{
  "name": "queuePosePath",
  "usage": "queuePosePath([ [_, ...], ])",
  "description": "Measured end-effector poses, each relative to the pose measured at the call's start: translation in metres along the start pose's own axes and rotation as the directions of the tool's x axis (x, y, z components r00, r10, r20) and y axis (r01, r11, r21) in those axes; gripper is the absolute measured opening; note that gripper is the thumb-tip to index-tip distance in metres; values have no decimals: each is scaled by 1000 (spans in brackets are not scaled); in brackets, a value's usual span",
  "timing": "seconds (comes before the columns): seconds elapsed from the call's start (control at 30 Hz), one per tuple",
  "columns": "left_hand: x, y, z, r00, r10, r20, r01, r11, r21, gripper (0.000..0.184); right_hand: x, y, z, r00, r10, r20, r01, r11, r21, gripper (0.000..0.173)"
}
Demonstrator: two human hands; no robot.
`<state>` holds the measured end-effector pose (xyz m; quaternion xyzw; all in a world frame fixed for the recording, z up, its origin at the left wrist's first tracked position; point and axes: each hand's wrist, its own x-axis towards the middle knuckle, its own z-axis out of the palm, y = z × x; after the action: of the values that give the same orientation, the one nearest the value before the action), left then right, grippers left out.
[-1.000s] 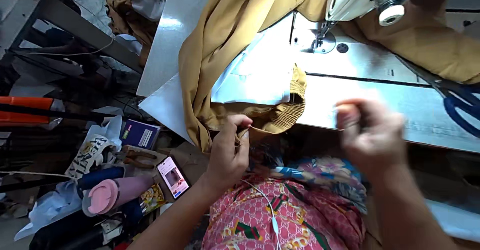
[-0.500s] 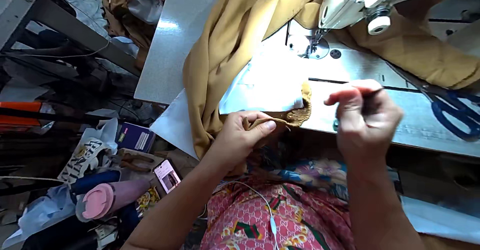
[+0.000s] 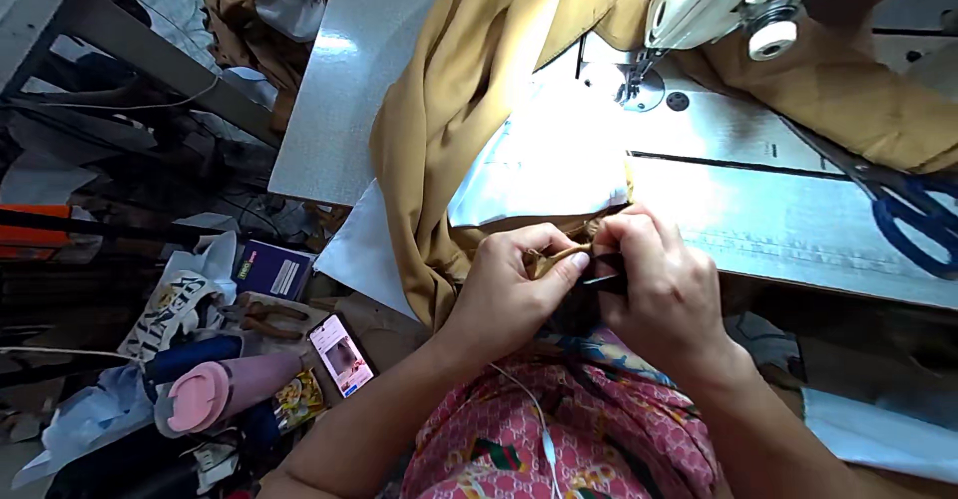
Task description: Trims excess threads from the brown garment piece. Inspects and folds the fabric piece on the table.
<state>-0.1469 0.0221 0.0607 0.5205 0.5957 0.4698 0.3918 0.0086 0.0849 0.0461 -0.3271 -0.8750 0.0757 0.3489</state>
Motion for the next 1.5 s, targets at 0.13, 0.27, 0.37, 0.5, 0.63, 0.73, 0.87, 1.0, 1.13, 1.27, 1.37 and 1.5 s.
queuePosePath([
  [0.13, 2, 0, 1, 988, -153, 10, 152, 975, -161, 12, -9, 23, -14, 943, 322, -79, -279, 900, 334, 19],
  [0.27, 5, 2, 1, 983, -185, 25, 186, 964, -189, 12, -8, 17, -13, 975, 165, -147, -119, 952, 282, 18],
  [0.37, 5, 4, 3, 990, -138, 23, 140, 979, -149, 11, -5, 6, -4, 993, 10, -121, 3, 994, 106, 12],
  [0.5, 4, 6, 3, 993, -114, 19, 116, 985, -126, 10, -6, 5, 4, 985, 67, -159, -27, 970, 240, 12],
  [0.63, 6, 10, 7, 987, -155, 46, 162, 957, -242, 13, -9, 4, 5, 949, 289, -124, -173, 808, 563, 10],
  [0.73, 11, 12, 10, 964, -248, 98, 267, 891, -367, 17, -10, 2, 9, 947, 240, -212, -96, 844, 527, 7],
  [0.87, 17, 15, 12, 925, -367, 102, 367, 790, -491, 20, -9, 3, 18, 940, 71, -334, 70, 917, 392, 9],
  [1.0, 18, 15, 16, 917, -397, 46, 351, 746, -566, 21, -6, 3, 21, 945, -36, -325, 126, 957, 261, 6],
  [1.13, 9, 10, 23, 940, -287, -184, 164, 854, -493, 20, -20, 24, 28, 976, -39, -216, 39, 999, -4, 10],
  [1.27, 14, 12, 3, 866, 161, -474, -313, 913, -261, 20, -42, 45, 8, 941, 329, -76, -326, 944, 54, 16],
  [1.37, 11, 15, 24, 911, 218, -350, -301, 932, -204, 13, -37, 24, -16, 872, 489, 21, -431, 748, 505, 28],
  [1.5, -2, 14, 59, 976, 91, -196, -162, 908, -387, 15, -26, 15, -22, 879, 476, 15, -371, 664, 649, 35],
])
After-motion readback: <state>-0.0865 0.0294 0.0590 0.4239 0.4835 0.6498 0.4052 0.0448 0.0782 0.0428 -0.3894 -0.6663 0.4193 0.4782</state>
